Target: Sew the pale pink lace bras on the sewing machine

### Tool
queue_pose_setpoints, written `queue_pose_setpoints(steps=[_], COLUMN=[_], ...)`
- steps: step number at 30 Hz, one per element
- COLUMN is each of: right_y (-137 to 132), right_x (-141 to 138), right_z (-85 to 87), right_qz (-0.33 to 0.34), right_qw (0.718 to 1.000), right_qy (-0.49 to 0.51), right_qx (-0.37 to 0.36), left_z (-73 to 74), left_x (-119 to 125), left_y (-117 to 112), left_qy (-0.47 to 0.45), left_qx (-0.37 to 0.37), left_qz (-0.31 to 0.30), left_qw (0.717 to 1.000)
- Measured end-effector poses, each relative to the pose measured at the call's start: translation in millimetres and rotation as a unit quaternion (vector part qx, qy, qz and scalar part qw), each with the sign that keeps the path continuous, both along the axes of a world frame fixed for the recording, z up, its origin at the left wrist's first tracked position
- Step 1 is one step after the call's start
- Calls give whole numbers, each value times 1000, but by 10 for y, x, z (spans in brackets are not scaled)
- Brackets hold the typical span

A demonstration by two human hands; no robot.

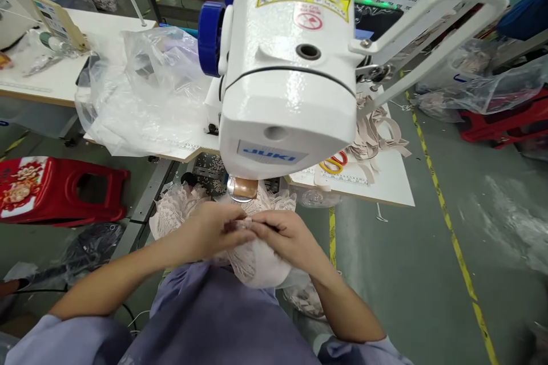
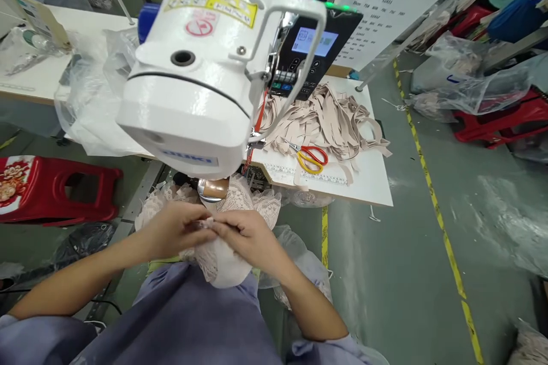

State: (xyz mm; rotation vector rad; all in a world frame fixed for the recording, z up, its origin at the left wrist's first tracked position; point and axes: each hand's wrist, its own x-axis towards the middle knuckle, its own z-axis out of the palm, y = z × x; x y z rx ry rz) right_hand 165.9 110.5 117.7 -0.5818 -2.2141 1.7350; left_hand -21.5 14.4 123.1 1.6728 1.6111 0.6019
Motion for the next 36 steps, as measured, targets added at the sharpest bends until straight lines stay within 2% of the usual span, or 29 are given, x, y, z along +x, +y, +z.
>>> queue_pose_setpoints(steps=[2,5,8,12,16,24,29,32,36], right_y=[100,253,371,483,548,548,508,491,470], right_x=[-52,-168,-280,-317,-290,-323,-336,-310,-250], right_z=[-78,-237,-347,-422,-475,-473,-486,-524,-599], right_qz=[-58,-139,-158,-149,-150,-162,-179,-187,-205], right_qw=[997,985,984,986,987,985,982,981,977], right_qy=[-22,-59,-60,-70,-62,-60,-53,-36,-11], right_qx=[36,83,56,-10,-9,-6,-25,-41,-66], left_z=[-39,-106,-196,-285,-314,-320,-331,-446,-800], left_x=[-148,-289,-328,-347,-380,-422,-509,-532,-444], left_y=[83,214,338,466,531,540,473,347,58], left_qy=[-53,-65,-50,-62,-78,-45,-3,-6,-32], left_qx=[-24,32,81,118,129,152,103,87,143], left_qz=[74,171,232,247,234,212,215,269,354], left_qw=[996,983,968,960,960,964,971,959,924])
